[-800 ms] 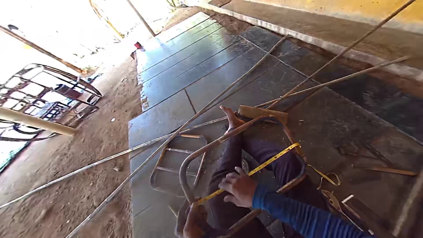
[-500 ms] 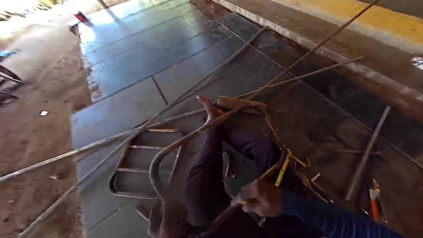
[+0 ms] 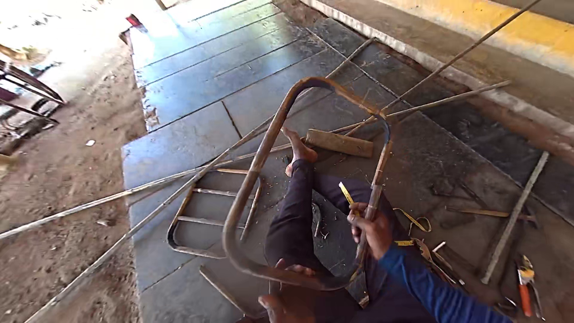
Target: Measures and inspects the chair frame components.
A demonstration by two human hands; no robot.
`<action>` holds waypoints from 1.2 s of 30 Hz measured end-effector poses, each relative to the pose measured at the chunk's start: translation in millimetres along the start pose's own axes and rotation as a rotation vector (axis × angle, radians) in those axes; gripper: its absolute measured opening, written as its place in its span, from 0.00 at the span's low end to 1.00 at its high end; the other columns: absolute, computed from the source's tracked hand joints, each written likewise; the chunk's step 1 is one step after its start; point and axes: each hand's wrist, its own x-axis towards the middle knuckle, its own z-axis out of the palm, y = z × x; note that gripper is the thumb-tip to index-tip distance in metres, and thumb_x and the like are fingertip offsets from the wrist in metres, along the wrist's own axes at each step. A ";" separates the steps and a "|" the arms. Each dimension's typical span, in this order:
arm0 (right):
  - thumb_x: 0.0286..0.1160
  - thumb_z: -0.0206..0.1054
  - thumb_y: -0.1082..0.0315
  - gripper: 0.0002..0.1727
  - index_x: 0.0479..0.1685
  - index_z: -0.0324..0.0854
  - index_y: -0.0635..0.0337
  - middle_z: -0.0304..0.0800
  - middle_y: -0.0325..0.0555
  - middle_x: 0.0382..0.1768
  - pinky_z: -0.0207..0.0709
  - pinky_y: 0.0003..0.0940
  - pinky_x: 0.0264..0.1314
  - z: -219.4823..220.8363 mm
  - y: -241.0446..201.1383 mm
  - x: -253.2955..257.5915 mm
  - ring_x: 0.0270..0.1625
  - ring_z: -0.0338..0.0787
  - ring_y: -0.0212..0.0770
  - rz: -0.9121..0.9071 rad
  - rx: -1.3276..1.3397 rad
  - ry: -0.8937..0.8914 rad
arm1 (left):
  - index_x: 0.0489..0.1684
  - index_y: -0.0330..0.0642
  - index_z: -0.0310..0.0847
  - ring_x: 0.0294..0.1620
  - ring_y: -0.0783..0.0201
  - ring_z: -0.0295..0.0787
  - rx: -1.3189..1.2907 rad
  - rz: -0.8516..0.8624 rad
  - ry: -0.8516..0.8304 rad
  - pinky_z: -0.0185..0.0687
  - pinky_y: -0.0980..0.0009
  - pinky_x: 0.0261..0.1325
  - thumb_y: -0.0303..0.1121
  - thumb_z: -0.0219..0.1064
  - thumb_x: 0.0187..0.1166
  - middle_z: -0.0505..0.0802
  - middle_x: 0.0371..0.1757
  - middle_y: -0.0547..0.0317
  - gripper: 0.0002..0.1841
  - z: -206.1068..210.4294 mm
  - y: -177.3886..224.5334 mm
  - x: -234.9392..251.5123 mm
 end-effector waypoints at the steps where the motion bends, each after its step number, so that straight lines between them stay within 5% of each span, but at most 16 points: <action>1: 0.73 0.71 0.74 0.17 0.61 0.84 0.64 0.89 0.51 0.33 0.80 0.34 0.20 -9.6 -6.5 10.5 0.19 0.81 0.38 0.024 -0.058 -0.046 | 0.76 0.54 0.78 0.56 0.48 0.94 -0.010 0.005 -0.007 0.89 0.50 0.60 0.77 0.62 0.67 0.94 0.58 0.49 0.44 -8.9 4.9 1.5; 4: 0.73 0.72 0.71 0.17 0.60 0.86 0.60 0.88 0.48 0.33 0.76 0.30 0.15 -44.0 -25.1 31.5 0.15 0.76 0.34 0.047 -0.228 -0.221 | 0.76 0.45 0.80 0.63 0.43 0.90 0.025 -0.010 0.024 0.86 0.46 0.66 0.81 0.55 0.66 0.90 0.67 0.41 0.51 -43.0 20.6 10.2; 7: 0.73 0.72 0.69 0.16 0.59 0.88 0.58 0.89 0.48 0.32 0.75 0.28 0.15 -67.2 -36.9 42.4 0.14 0.75 0.33 0.061 -0.353 -0.386 | 0.74 0.37 0.77 0.48 0.45 0.96 0.181 -0.163 0.043 0.93 0.50 0.49 0.74 0.58 0.74 0.94 0.55 0.37 0.47 -43.0 34.4 19.3; 10: 0.76 0.73 0.61 0.18 0.62 0.88 0.55 0.87 0.47 0.25 0.74 0.28 0.13 -79.5 -37.3 48.1 0.13 0.77 0.34 0.035 -0.454 -0.473 | 0.76 0.30 0.72 0.29 0.50 0.95 0.468 -0.267 0.098 0.94 0.56 0.28 0.50 0.50 0.93 0.94 0.40 0.38 0.30 -16.0 36.6 33.8; 13: 0.81 0.70 0.51 0.22 0.67 0.86 0.54 0.94 0.45 0.35 0.84 0.34 0.24 -78.8 -30.3 53.1 0.23 0.87 0.38 -0.163 -0.639 -0.253 | 0.63 0.34 0.82 0.10 0.65 0.73 0.583 -0.243 0.314 0.74 0.70 0.09 0.40 0.52 0.94 0.81 0.20 0.56 0.19 1.7 18.7 45.8; 15: 0.84 0.67 0.54 0.21 0.65 0.87 0.58 0.95 0.44 0.52 0.92 0.41 0.53 -84.7 -31.3 59.3 0.47 0.95 0.37 -0.432 -0.738 -0.024 | 0.62 0.35 0.83 0.07 0.68 0.66 0.553 -0.242 0.357 0.68 0.71 0.06 0.40 0.53 0.94 0.76 0.16 0.60 0.19 -1.1 6.1 51.4; 16: 0.84 0.67 0.58 0.18 0.61 0.89 0.61 0.95 0.47 0.53 0.91 0.43 0.58 -87.2 -35.7 60.3 0.51 0.95 0.39 -0.574 -0.736 0.040 | 0.62 0.35 0.82 0.06 0.68 0.65 0.524 -0.259 0.360 0.66 0.72 0.05 0.41 0.52 0.95 0.75 0.15 0.60 0.19 -3.4 1.8 53.2; 18: 0.80 0.70 0.65 0.14 0.57 0.90 0.63 0.95 0.46 0.46 0.94 0.39 0.48 -77.2 -55.4 48.4 0.42 0.95 0.38 -0.762 -0.686 -0.028 | 0.64 0.34 0.81 0.06 0.68 0.64 0.470 -0.276 0.345 0.65 0.71 0.04 0.43 0.49 0.95 0.74 0.14 0.60 0.21 -5.8 -1.1 55.7; 20: 0.77 0.72 0.66 0.22 0.71 0.83 0.57 0.95 0.42 0.39 0.93 0.37 0.28 -52.1 -72.7 16.8 0.28 0.92 0.39 -0.659 -0.607 -0.323 | 0.69 0.36 0.79 0.07 0.67 0.67 0.444 -0.279 0.290 0.68 0.71 0.06 0.48 0.42 0.96 0.78 0.16 0.58 0.27 -3.6 -0.3 53.2; 21: 0.78 0.71 0.65 0.28 0.79 0.77 0.50 0.95 0.41 0.40 0.92 0.38 0.27 -37.9 -76.1 1.8 0.27 0.92 0.40 -0.526 -0.593 -0.504 | 0.72 0.37 0.78 0.08 0.67 0.70 0.443 -0.278 0.252 0.70 0.71 0.08 0.51 0.37 0.95 0.80 0.18 0.57 0.31 -2.9 -1.0 51.0; 23: 0.81 0.68 0.65 0.30 0.84 0.72 0.45 0.97 0.39 0.47 0.92 0.37 0.33 -9.6 -68.6 -8.9 0.33 0.94 0.39 -0.308 -0.624 -0.822 | 0.66 0.36 0.79 0.10 0.66 0.74 0.452 -0.237 0.191 0.72 0.71 0.10 0.53 0.33 0.94 0.86 0.22 0.53 0.33 -3.7 -6.6 50.2; 25: 0.84 0.64 0.68 0.21 0.76 0.80 0.53 0.96 0.42 0.49 0.91 0.36 0.42 18.7 -50.6 3.1 0.38 0.94 0.36 -0.213 -0.733 -1.001 | 0.50 0.33 0.82 0.09 0.64 0.75 0.447 -0.185 0.177 0.71 0.70 0.08 0.52 0.34 0.93 0.87 0.21 0.51 0.33 -5.1 -14.1 55.2; 27: 0.87 0.61 0.64 0.17 0.69 0.86 0.54 0.94 0.42 0.46 0.86 0.34 0.44 40.3 -34.6 19.4 0.38 0.90 0.34 -0.142 -0.849 -1.035 | 0.54 0.31 0.81 0.09 0.66 0.75 0.397 -0.167 0.160 0.71 0.71 0.08 0.49 0.34 0.92 0.87 0.22 0.51 0.32 -8.6 -16.9 56.1; 31: 0.85 0.62 0.63 0.14 0.55 0.92 0.56 0.93 0.40 0.37 0.81 0.32 0.44 58.9 -14.0 31.4 0.34 0.86 0.30 -0.112 -0.861 -0.936 | 0.40 0.34 0.80 0.10 0.65 0.76 0.336 -0.174 0.168 0.70 0.72 0.09 0.44 0.34 0.86 0.88 0.23 0.50 0.28 -11.3 -10.1 49.6; 33: 0.83 0.68 0.60 0.11 0.48 0.94 0.54 0.96 0.36 0.39 0.87 0.32 0.48 59.6 -6.5 36.3 0.38 0.91 0.28 -0.152 -0.847 -0.884 | 0.41 0.34 0.81 0.09 0.66 0.75 0.307 -0.175 0.173 0.70 0.73 0.09 0.43 0.34 0.86 0.88 0.22 0.51 0.27 -12.1 -7.7 47.7; 36: 0.80 0.72 0.59 0.10 0.42 0.95 0.53 0.95 0.34 0.32 0.85 0.30 0.40 57.0 -5.8 39.0 0.32 0.90 0.27 -0.177 -0.839 -0.794 | 0.47 0.32 0.81 0.09 0.67 0.74 0.287 -0.170 0.175 0.69 0.73 0.09 0.41 0.40 0.85 0.87 0.21 0.51 0.24 -14.0 -10.3 48.4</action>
